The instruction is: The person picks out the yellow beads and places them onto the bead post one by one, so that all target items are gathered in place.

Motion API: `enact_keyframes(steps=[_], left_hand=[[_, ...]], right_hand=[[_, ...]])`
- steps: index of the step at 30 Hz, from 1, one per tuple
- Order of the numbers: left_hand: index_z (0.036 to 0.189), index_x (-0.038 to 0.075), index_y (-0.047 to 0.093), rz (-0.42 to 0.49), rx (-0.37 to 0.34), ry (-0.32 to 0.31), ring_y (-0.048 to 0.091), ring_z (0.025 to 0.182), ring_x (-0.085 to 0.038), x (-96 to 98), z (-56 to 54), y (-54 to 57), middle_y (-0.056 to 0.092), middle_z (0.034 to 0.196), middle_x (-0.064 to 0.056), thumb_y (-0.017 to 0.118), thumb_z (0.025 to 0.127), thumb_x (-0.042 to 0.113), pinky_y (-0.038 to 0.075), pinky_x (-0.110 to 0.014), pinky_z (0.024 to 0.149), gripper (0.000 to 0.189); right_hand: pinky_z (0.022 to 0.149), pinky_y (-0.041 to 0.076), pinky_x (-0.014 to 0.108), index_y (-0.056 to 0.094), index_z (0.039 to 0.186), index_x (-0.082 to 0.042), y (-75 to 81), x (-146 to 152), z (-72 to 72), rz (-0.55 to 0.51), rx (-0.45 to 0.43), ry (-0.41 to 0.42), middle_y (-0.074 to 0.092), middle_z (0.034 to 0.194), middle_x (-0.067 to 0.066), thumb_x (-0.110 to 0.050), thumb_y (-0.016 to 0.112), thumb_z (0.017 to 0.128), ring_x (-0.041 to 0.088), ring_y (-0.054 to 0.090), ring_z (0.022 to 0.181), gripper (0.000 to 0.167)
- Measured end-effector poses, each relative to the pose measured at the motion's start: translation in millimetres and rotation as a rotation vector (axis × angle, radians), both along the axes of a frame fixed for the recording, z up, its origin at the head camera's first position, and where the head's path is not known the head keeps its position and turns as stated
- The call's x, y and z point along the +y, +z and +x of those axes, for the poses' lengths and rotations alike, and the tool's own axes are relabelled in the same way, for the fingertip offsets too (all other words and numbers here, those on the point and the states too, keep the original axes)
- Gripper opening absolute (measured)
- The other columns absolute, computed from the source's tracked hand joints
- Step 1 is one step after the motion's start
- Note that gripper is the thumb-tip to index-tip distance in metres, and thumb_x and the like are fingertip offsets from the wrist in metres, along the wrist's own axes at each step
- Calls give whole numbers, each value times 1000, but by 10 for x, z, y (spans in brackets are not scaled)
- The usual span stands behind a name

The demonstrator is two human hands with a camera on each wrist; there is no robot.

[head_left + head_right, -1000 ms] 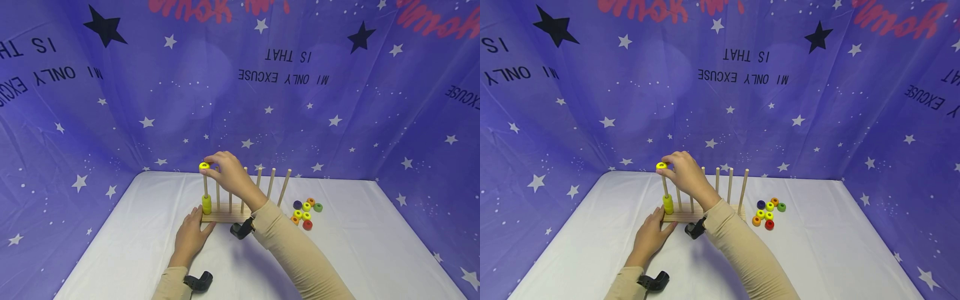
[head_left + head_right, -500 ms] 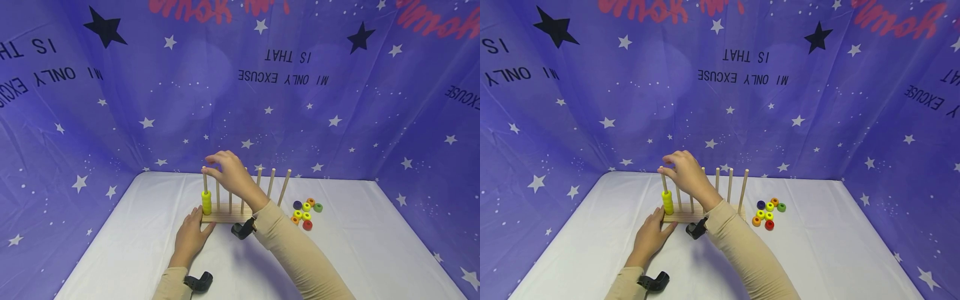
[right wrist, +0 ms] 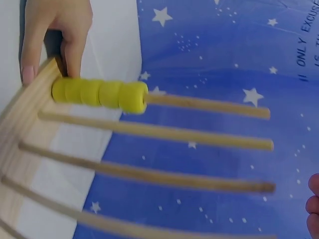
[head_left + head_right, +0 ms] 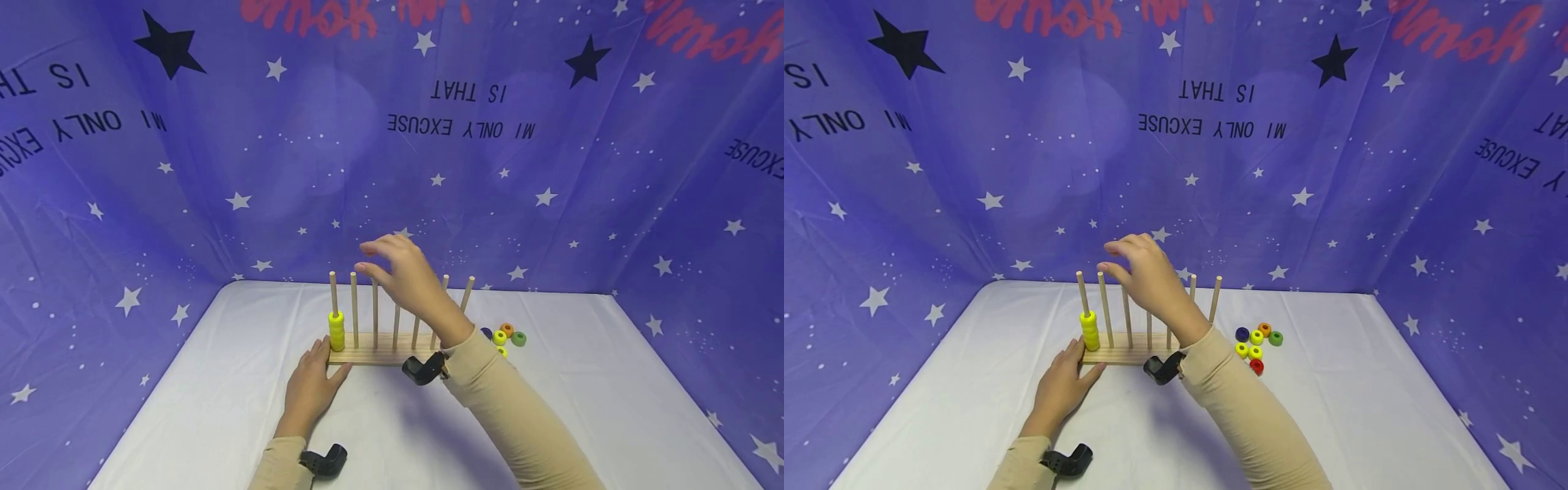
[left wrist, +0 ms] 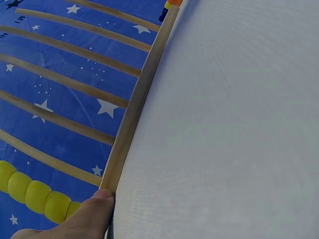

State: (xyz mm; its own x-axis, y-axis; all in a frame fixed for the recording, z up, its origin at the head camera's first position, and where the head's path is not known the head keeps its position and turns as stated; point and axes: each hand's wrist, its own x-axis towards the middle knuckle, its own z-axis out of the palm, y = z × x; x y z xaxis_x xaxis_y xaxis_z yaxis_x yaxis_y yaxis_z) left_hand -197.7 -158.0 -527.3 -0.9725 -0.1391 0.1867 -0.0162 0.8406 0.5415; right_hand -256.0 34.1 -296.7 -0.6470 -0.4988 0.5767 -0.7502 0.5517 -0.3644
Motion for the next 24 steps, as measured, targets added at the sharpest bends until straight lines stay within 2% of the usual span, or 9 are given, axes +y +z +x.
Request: enact_keyframes(steps=[4,6,11,19,24], left_hand=[[152,3,37,7,-16,4,42,139,-47,2,7,16,41,154,-23,68,91,49,37,-62,112,82],[152,3,36,5,-23,2,41,140,-47,1,5,16,40,154,-23,67,91,49,36,-62,113,83],[152,3,36,3,-21,-6,40,140,-47,2,-7,9,40,155,-22,67,91,50,36,-61,113,83],[151,3,39,-2,3,-6,42,138,-48,3,7,21,42,153,-23,67,90,49,37,-62,112,81],[152,3,37,1,-13,-12,41,140,-47,1,15,46,40,154,-23,66,91,50,36,-62,112,82]], right_hand=[[113,43,41,70,121,-8,14,188,15,-10,22,-13,71,116,6,-29,70,92,24,61,119,35],[106,48,40,70,121,-8,6,290,22,-10,34,-24,71,117,6,-29,71,92,24,61,117,36],[99,51,41,70,120,-5,-34,572,36,-20,56,-48,72,115,8,-25,73,91,24,61,112,36],[101,50,47,70,120,-4,-112,1075,34,-69,64,-137,72,113,11,-20,75,89,28,62,113,35],[105,44,54,70,119,-5,-178,1400,46,-100,48,-240,72,113,11,-18,76,88,30,61,116,35]])
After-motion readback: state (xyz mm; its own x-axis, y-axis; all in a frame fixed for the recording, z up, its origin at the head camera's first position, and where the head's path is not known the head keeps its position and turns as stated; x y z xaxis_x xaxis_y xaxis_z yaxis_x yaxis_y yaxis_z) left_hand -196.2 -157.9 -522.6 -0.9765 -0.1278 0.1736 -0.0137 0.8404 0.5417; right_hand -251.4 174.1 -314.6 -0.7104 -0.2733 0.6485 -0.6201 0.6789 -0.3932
